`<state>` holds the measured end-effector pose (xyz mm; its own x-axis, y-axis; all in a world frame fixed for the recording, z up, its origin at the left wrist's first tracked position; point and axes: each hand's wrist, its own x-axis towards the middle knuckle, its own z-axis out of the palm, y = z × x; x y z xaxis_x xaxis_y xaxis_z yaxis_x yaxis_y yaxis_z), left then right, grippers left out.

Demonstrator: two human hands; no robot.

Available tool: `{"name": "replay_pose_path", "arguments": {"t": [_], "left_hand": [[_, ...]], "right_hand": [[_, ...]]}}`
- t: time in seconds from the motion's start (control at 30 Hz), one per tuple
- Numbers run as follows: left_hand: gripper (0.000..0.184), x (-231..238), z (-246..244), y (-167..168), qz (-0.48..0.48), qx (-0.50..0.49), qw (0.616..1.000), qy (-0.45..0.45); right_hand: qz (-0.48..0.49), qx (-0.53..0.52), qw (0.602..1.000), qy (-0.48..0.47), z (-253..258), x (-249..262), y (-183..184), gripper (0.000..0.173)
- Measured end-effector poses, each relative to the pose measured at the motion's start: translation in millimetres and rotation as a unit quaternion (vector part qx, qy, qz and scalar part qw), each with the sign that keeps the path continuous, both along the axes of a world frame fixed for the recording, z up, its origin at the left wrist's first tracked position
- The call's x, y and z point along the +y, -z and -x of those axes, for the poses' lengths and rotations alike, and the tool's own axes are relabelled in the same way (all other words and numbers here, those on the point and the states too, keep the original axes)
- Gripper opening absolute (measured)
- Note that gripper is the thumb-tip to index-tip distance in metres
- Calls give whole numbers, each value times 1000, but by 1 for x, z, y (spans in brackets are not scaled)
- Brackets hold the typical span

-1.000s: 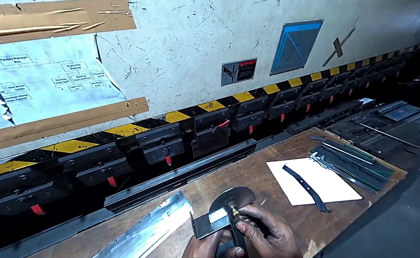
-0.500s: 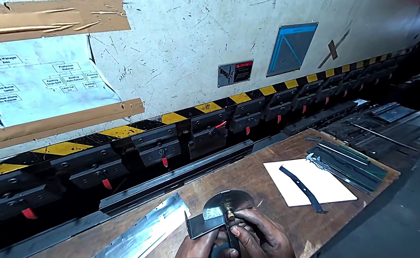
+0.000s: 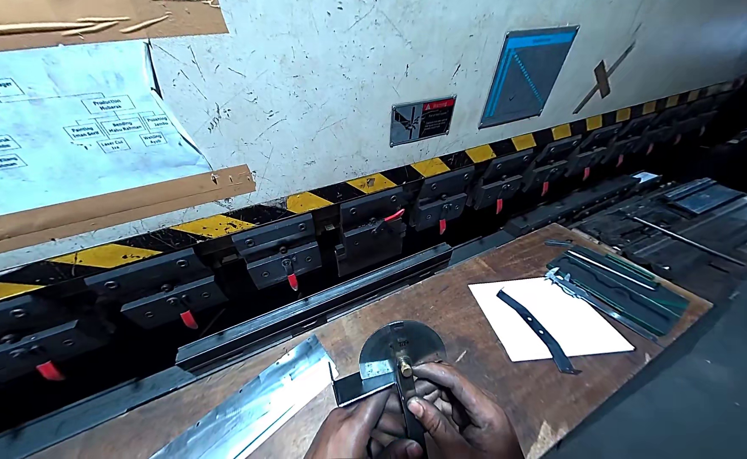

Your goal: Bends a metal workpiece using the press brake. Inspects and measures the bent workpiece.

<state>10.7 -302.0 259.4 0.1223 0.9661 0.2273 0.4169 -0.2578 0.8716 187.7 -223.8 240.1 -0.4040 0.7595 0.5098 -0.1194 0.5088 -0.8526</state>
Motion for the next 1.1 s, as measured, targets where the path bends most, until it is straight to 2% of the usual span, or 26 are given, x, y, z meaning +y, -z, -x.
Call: {"name": "replay_pose_path", "arguments": {"t": [0.27,0.37,0.43,0.53,0.6,0.67,0.73,0.77,0.83,0.87,0.9,0.93,0.97,1.0,1.03,1.1], "left_hand": [[38,2,1,4,12,-12,1000,10],[39,4,0,11,26,-37,999,16],[47,6,2,20,66,-96,993,25],[45,5,7,41,128,-213,969,-3],[44,2,10,57,150,-292,945,-8],[39,-4,12,69,149,-350,925,3],[37,-10,15,77,143,-337,930,26],[35,-13,17,79,137,-291,946,37],[31,-19,21,78,125,-139,981,57],[30,-22,22,75,122,-61,988,73],[31,-24,24,71,117,5,988,97],[31,-25,24,68,100,55,985,127],[32,-26,22,65,76,91,980,158],[33,-28,20,63,58,120,973,186],[34,-29,17,61,51,139,967,210],[36,-29,11,49,63,172,947,262]], "right_hand": [[-4,-9,1000,-4,-2,1,3,25],[64,13,998,-6,-3,2,2,28],[133,38,990,6,-8,12,13,33],[217,10,974,67,-27,45,65,38],[272,-82,953,106,-49,63,116,36],[269,-223,930,112,-76,73,170,34],[255,-354,896,79,-102,77,209,32],[242,-414,875,66,-111,78,220,32],[190,-528,825,57,-117,75,212,36],[147,-553,818,61,-115,70,195,41],[99,-525,843,60,-111,65,171,47],[46,-455,889,39,-104,60,143,53],[0,-377,926,-22,-95,55,111,59],[-47,-326,938,-110,-84,50,80,64],[-97,-304,927,-196,-74,46,54,67],[-181,-346,858,-333,-59,40,27,59]]}}
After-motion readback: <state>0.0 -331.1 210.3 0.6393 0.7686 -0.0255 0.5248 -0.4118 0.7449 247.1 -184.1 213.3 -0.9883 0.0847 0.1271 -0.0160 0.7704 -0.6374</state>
